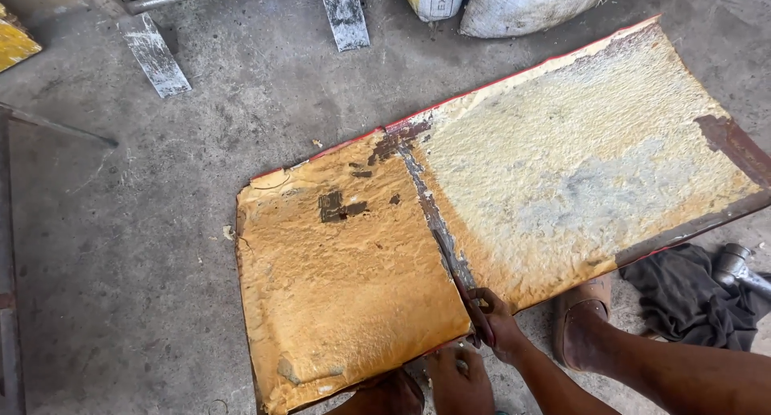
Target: Cutting a large sheet of foam backing into two pieces using scissors.
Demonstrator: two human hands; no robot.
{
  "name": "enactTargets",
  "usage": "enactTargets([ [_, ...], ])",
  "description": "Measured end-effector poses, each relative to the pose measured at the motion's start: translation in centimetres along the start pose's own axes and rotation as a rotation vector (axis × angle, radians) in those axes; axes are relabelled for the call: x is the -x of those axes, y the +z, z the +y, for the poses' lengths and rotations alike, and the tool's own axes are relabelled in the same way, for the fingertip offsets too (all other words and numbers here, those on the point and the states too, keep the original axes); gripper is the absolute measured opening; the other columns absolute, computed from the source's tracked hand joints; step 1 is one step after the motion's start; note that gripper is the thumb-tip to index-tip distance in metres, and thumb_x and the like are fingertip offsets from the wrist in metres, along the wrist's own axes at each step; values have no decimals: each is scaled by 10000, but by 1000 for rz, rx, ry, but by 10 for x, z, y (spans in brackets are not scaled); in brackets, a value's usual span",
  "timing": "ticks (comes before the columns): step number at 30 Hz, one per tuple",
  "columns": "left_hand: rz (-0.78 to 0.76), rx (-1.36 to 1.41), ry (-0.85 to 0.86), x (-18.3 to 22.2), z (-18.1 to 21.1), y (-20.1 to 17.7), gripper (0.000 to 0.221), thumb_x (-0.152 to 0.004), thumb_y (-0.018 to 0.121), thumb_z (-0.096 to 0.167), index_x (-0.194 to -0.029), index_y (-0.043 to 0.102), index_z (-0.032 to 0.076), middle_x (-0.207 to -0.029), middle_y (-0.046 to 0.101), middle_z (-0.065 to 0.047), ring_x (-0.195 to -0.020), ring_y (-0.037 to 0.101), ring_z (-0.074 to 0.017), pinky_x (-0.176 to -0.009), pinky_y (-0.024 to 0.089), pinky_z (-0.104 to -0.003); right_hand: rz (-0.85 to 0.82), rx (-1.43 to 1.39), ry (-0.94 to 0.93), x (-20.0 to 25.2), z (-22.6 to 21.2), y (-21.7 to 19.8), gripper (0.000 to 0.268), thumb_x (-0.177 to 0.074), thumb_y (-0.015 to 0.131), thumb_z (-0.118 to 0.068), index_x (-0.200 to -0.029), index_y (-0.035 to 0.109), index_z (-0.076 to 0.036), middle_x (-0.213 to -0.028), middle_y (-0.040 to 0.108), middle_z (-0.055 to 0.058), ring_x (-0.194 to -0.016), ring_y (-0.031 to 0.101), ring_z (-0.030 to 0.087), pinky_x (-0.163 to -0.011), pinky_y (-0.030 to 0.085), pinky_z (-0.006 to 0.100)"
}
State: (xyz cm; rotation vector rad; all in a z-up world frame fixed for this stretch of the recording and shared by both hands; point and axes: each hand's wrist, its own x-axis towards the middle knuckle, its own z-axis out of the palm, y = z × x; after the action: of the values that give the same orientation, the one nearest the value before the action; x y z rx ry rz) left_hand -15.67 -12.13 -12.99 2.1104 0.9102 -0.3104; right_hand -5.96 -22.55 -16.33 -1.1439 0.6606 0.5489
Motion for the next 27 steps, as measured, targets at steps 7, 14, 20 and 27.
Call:
enactTargets([
  [7, -533, 855, -513, -24, -8, 22, 991, -833, 860, 359, -1565, 322, -38, -1576, 449, -281, -1491, 456, -378, -1180, 392, -438, 61, 24, 52, 6, -13, 9, 353, -925, 540, 129, -1249, 623, 18, -824, 625, 224, -553, 482, 246, -459, 441, 400],
  [14, -575, 911, -501, -45, 46, -9, 505, -859, 806, 209, -1321, 723, 21, -1278, 711, -119, -1197, 659, -231, -1079, 456, -389, 53, -45, 47, -9, 3, -2, 416, -852, 589, 157, -1246, 637, 32, -1025, 709, 304, -749, 594, 314, -585, 438, 418],
  [20, -615, 801, -543, -48, 54, -13, 498, -800, 868, 201, -1245, 784, -4, -1224, 811, -96, -1114, 743, -205, -985, 546, -314, 100, 8, 103, -3, -3, 3, 268, -981, 681, -70, -1222, 647, 43, -1005, 720, 292, -772, 624, 312, -594, 472, 424],
  [27, -558, 916, -545, -51, 53, -9, 422, -794, 870, 72, -1199, 798, -22, -1084, 820, -110, -971, 729, -206, -887, 565, -313, 117, -137, 269, 32, -59, 35, 526, -957, 390, -19, -1436, 591, 62, -1274, 676, 258, -1034, 592, 342, -855, 432, 427],
])
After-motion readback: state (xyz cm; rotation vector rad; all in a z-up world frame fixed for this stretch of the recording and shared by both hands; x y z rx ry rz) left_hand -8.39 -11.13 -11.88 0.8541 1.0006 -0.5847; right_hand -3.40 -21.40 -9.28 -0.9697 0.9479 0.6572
